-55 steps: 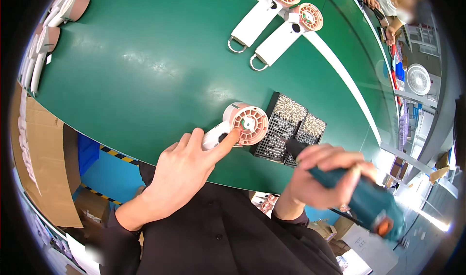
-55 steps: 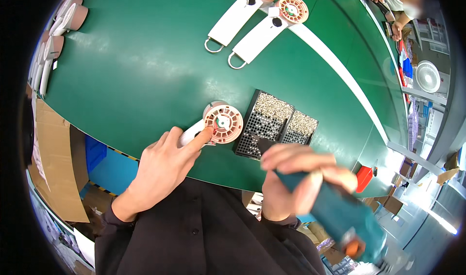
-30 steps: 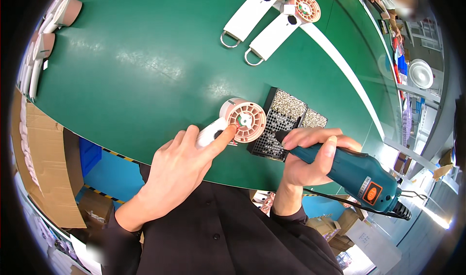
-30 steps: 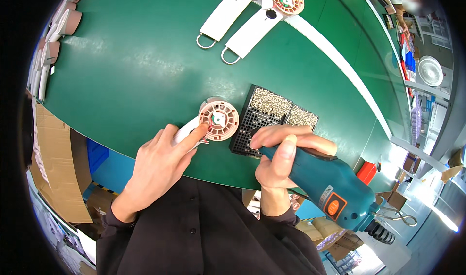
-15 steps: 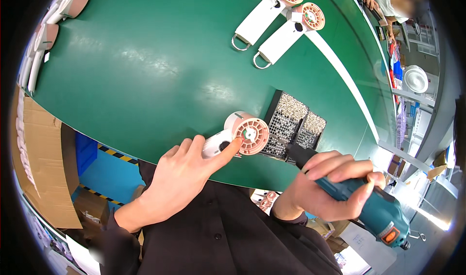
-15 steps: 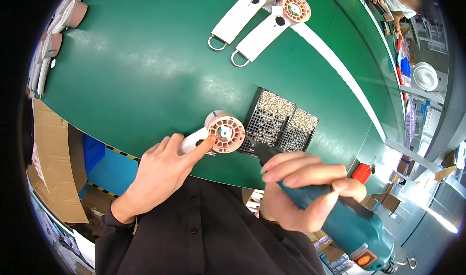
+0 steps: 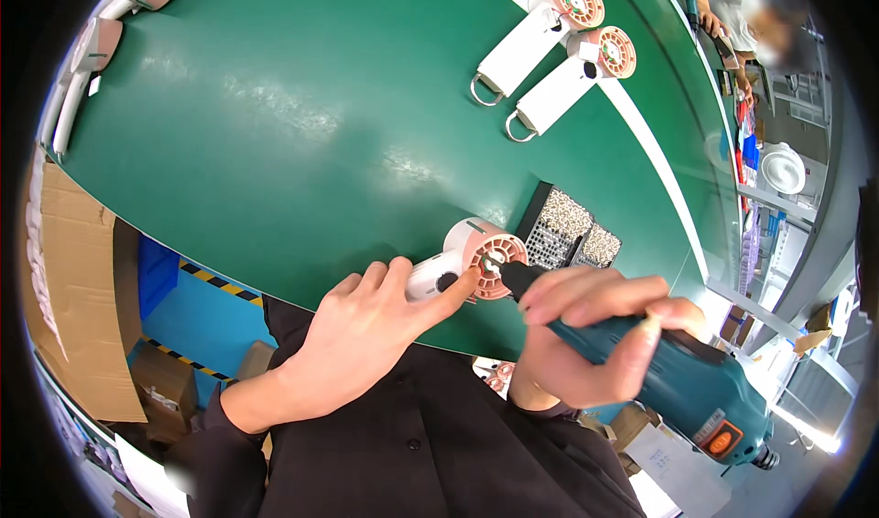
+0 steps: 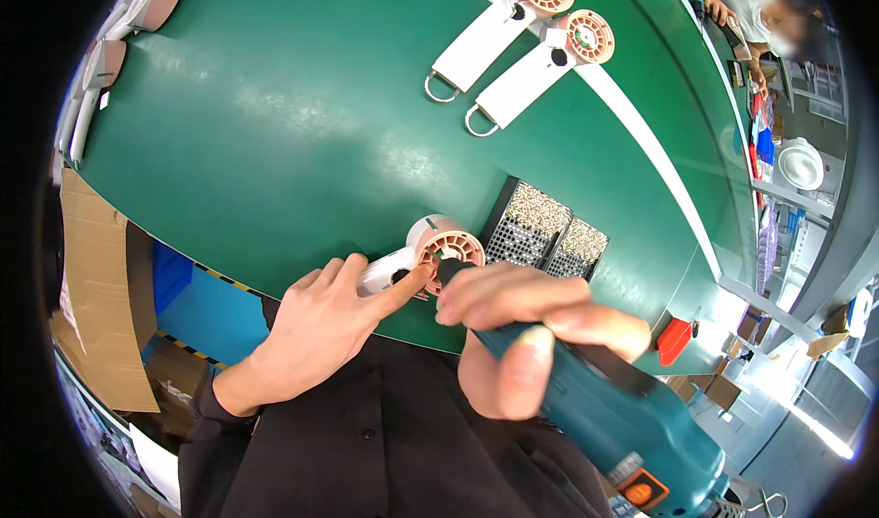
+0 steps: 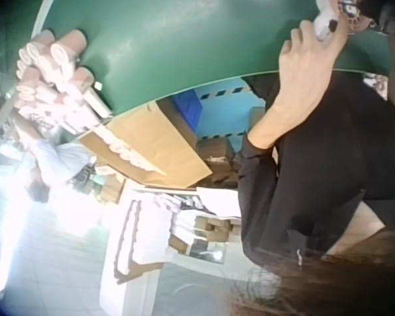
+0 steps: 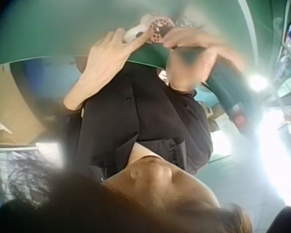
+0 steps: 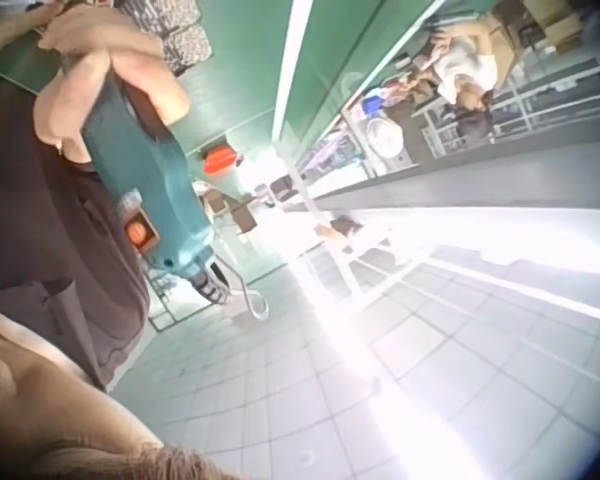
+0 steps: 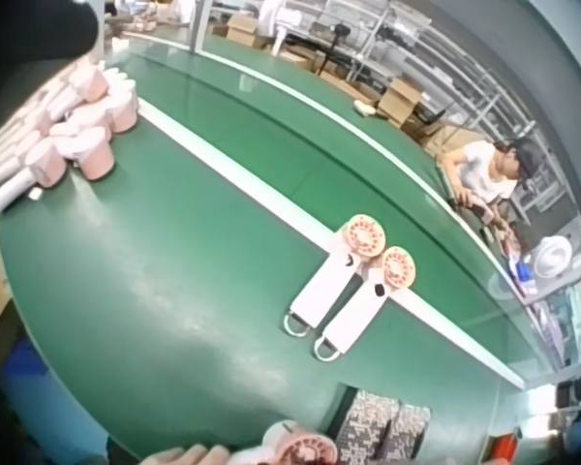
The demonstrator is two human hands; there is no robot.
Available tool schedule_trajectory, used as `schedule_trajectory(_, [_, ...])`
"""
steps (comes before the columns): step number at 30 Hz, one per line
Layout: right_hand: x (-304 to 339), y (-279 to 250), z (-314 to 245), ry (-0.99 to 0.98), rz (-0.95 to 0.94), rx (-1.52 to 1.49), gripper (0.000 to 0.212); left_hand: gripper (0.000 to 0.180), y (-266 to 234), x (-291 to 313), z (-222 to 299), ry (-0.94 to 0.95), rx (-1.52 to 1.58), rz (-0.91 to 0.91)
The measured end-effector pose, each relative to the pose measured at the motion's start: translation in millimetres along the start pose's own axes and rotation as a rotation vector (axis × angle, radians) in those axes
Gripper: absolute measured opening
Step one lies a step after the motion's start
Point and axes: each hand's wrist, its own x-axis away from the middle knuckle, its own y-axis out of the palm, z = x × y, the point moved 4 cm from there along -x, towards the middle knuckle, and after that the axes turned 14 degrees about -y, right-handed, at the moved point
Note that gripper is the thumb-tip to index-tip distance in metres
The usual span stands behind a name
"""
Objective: Using an electric screwdriver to attach internal components and housings for portable handheld fans on an assembly line.
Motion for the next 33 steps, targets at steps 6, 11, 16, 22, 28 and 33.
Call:
schedule_trajectory(6, [14, 4, 11, 0.04, -0.087, 0.041, 0.029, 0.064, 3, 1, -1, 0.019, -0.022, 0.007])
schedule_trajectory(11, [9, 13, 15, 0.022, -0.151, 0.143, 0.023, 0.063, 4, 2, -2, 0.022, -0.024, 0.011])
schedule_trajectory(16, [9, 12, 16, -0.004, -0.151, 0.228, 0.02, 0.065, 2, 3, 0, 0.022, -0.063, 0.02])
schedule_trajectory(22, [2, 3, -1, -0.044, -0.14, 0.105, 0.021, 0.067, 1, 4, 4, -0.024, -0.051, -0.028])
schedule_trajectory(28, [-16, -74, -33, -0.299, 0.236, 0.231, 0.016, 0.064, -3, -1, 10, -0.039, 0.019, -0.058])
schedule_trajectory(33, [-2, -135, -29, -0.216, 0.449, 0.537, 0.016, 0.061, -1, -7, 16, -0.091, -0.014, -0.064])
